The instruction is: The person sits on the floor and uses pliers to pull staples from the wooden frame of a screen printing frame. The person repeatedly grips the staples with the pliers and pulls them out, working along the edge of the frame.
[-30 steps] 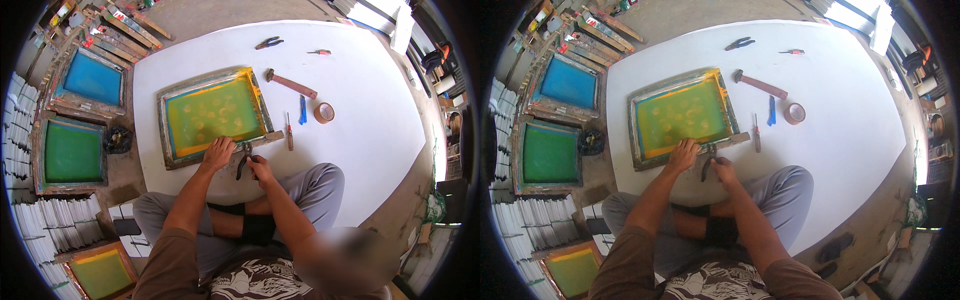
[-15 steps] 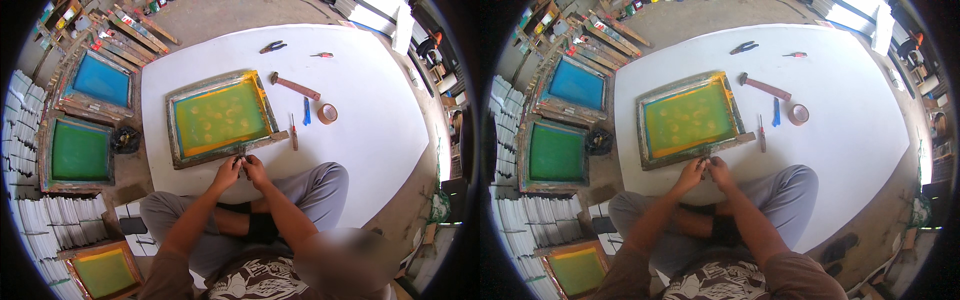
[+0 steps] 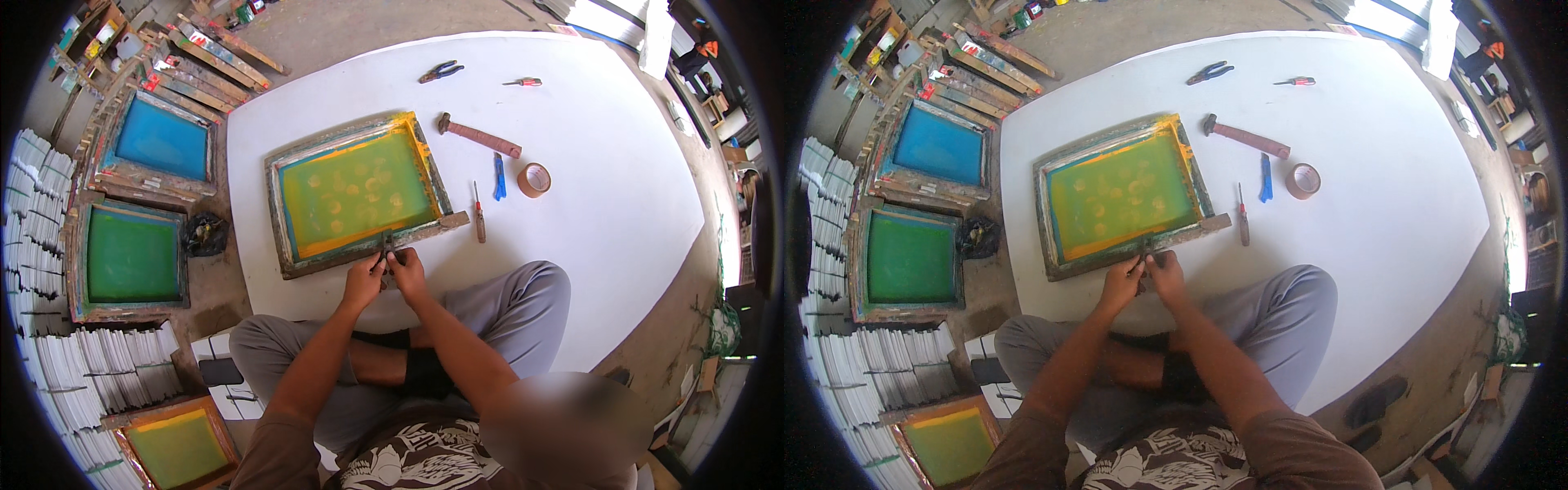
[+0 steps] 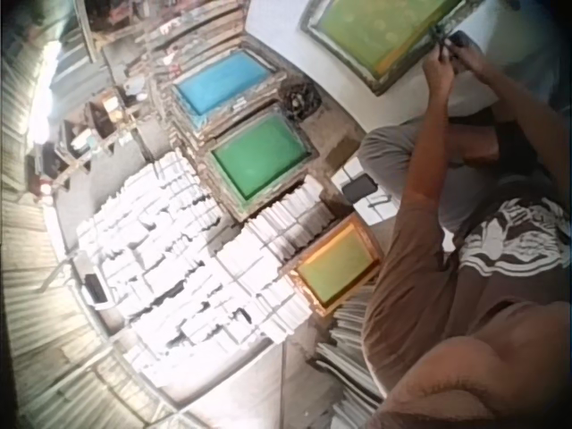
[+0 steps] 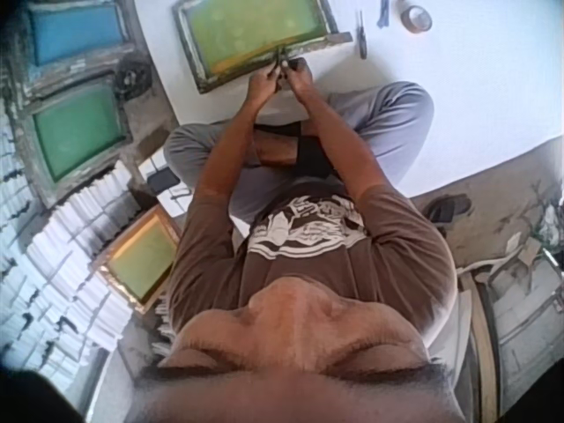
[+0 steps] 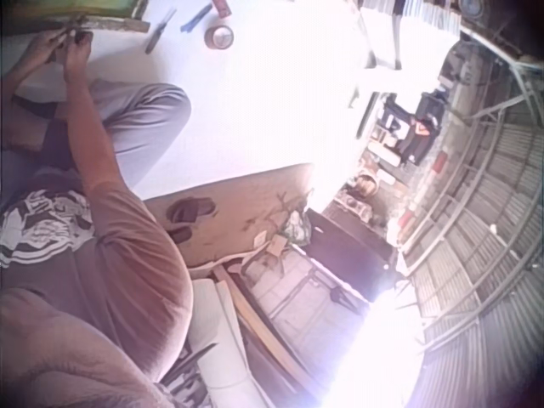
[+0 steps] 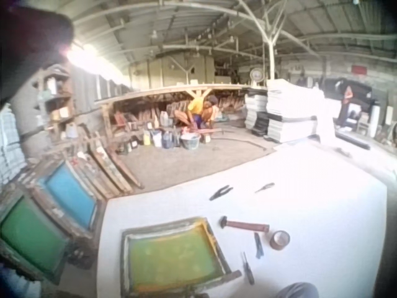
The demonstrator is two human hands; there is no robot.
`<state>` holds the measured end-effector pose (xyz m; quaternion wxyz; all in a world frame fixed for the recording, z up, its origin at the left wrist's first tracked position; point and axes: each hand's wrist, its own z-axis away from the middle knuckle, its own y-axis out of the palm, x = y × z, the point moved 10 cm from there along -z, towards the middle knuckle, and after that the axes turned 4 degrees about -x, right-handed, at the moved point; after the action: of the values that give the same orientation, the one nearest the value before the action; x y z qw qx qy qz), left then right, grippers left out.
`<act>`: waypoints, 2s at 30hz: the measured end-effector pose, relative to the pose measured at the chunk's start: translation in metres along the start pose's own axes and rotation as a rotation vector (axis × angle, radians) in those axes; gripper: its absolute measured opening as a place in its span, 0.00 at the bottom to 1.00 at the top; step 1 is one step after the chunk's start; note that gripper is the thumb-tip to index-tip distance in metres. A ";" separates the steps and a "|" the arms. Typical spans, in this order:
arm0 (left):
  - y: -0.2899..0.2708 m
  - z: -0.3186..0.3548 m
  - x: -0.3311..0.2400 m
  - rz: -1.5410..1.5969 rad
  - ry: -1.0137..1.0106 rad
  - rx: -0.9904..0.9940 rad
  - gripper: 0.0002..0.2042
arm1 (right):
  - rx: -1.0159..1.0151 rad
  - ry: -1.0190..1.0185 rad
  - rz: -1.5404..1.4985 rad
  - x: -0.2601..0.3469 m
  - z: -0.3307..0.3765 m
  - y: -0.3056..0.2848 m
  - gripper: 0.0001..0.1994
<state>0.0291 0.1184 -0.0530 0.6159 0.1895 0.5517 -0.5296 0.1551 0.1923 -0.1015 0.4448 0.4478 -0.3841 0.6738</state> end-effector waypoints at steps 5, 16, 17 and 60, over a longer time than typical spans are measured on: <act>-0.001 0.003 -0.011 -0.060 0.066 -0.051 0.19 | -0.047 0.011 0.117 0.016 0.006 -0.006 0.23; -0.014 0.003 -0.009 -0.088 -0.007 -0.135 0.12 | -0.058 0.087 0.229 0.045 0.023 0.005 0.34; -0.015 0.003 -0.006 -0.080 0.005 -0.132 0.12 | -0.039 0.098 0.234 0.045 0.024 0.007 0.35; -0.106 -0.019 -0.025 -0.413 0.270 -0.459 0.18 | 0.365 0.157 0.307 0.008 0.057 0.023 0.17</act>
<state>-0.0676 0.1060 -0.0001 0.4435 -0.0018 0.7598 -0.4754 0.1464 0.1354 -0.0793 0.2774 0.4034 -0.2837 0.8245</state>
